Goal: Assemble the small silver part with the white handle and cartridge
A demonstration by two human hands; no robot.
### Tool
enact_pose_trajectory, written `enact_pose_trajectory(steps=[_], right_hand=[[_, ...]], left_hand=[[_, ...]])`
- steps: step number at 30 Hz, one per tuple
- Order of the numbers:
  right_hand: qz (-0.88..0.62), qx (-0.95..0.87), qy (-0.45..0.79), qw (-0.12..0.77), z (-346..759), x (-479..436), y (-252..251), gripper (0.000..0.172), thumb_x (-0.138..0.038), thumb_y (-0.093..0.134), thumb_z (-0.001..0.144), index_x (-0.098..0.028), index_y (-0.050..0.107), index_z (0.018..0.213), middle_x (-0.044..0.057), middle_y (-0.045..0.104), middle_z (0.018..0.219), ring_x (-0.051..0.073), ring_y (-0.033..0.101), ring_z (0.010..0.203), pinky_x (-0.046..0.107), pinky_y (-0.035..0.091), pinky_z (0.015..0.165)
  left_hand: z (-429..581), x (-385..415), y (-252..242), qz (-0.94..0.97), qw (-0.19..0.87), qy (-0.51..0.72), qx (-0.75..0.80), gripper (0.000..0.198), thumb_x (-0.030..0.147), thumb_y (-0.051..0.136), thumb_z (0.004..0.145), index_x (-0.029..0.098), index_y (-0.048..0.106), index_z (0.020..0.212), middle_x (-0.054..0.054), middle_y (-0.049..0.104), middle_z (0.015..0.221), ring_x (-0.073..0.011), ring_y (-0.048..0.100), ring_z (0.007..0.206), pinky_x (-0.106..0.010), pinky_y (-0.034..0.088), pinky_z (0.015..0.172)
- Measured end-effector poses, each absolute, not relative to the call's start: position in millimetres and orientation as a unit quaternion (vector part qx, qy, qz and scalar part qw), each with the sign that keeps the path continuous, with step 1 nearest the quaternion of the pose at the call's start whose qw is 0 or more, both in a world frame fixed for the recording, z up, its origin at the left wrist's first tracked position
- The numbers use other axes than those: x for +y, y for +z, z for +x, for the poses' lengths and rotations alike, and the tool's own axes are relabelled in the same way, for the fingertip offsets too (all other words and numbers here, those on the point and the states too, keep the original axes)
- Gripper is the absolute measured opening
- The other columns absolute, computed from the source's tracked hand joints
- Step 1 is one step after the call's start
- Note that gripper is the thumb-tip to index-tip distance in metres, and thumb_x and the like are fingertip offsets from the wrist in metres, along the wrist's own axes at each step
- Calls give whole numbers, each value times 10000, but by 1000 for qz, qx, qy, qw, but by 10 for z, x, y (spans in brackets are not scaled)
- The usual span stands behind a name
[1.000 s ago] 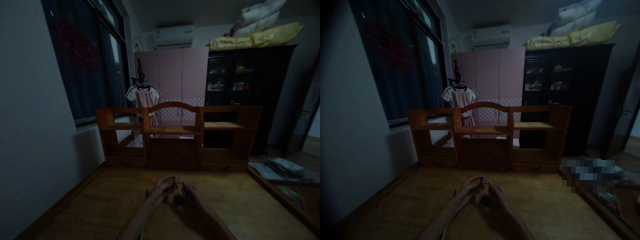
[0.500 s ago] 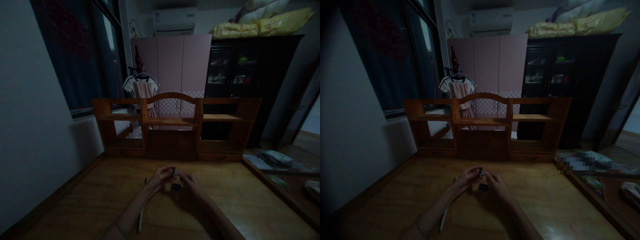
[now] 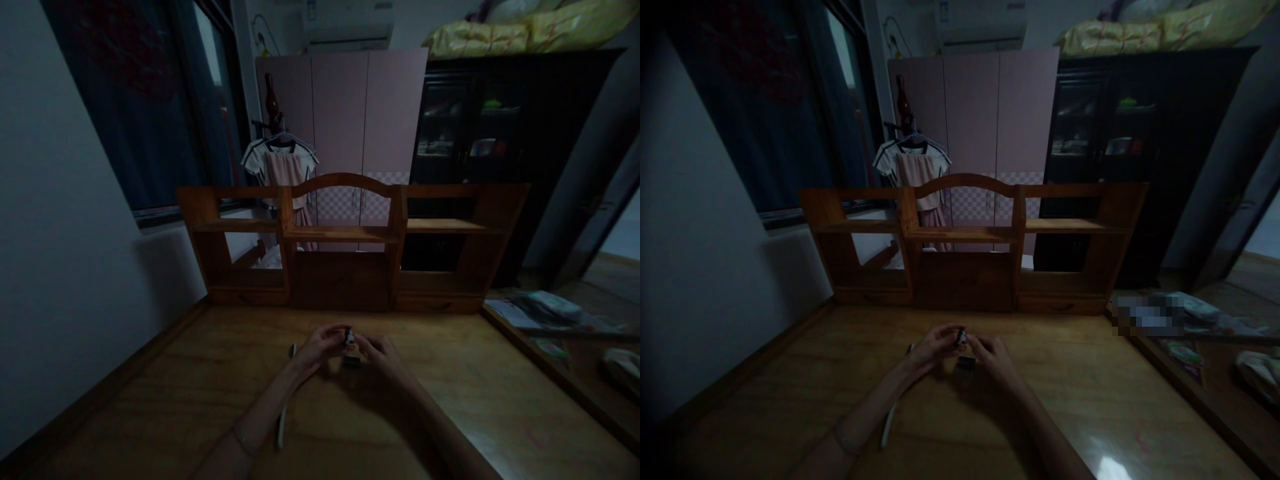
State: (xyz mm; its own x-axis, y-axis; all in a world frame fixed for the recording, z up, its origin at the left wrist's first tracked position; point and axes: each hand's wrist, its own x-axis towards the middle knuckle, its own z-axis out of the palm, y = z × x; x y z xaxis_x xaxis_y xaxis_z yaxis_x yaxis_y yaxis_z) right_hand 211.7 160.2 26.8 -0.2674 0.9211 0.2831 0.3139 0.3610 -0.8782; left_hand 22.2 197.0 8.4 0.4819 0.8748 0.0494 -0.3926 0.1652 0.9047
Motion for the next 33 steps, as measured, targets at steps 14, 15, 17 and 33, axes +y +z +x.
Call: enact_pose_trajectory(steps=[14,15,17,33], right_hand=[[-433,-712,363,416,2108,1599,278,501,-546,430,855,-116,673,772,28,527,647,145,450,617,219,314,532],[-433,-710,365,418,2107,1597,282,501,-546,430,855,-114,670,771,27,525,649,144,446,617,220,314,535],[-430,-709,369,419,2108,1598,285,500,-544,428,855,-111,666,781,21,517,651,141,438,618,220,310,538],[-404,-713,456,346,2193,1786,150,536,-607,441,816,-120,559,625,-16,416,540,81,344,492,190,243,444]], left_hand=[[222,1987,54,487,701,439,279,501,336,748,674,122,622,1110,-135,657,1004,-205,653,809,-279,504,709],[221,1987,55,489,701,439,278,499,334,743,680,122,621,1115,-135,657,1006,-203,652,813,-276,503,709],[220,1989,54,489,702,437,277,493,325,738,689,123,618,1123,-134,658,1010,-201,651,821,-275,503,717],[191,1995,50,504,703,408,294,521,332,744,675,140,615,1143,-116,668,985,-174,645,789,-245,491,673]])
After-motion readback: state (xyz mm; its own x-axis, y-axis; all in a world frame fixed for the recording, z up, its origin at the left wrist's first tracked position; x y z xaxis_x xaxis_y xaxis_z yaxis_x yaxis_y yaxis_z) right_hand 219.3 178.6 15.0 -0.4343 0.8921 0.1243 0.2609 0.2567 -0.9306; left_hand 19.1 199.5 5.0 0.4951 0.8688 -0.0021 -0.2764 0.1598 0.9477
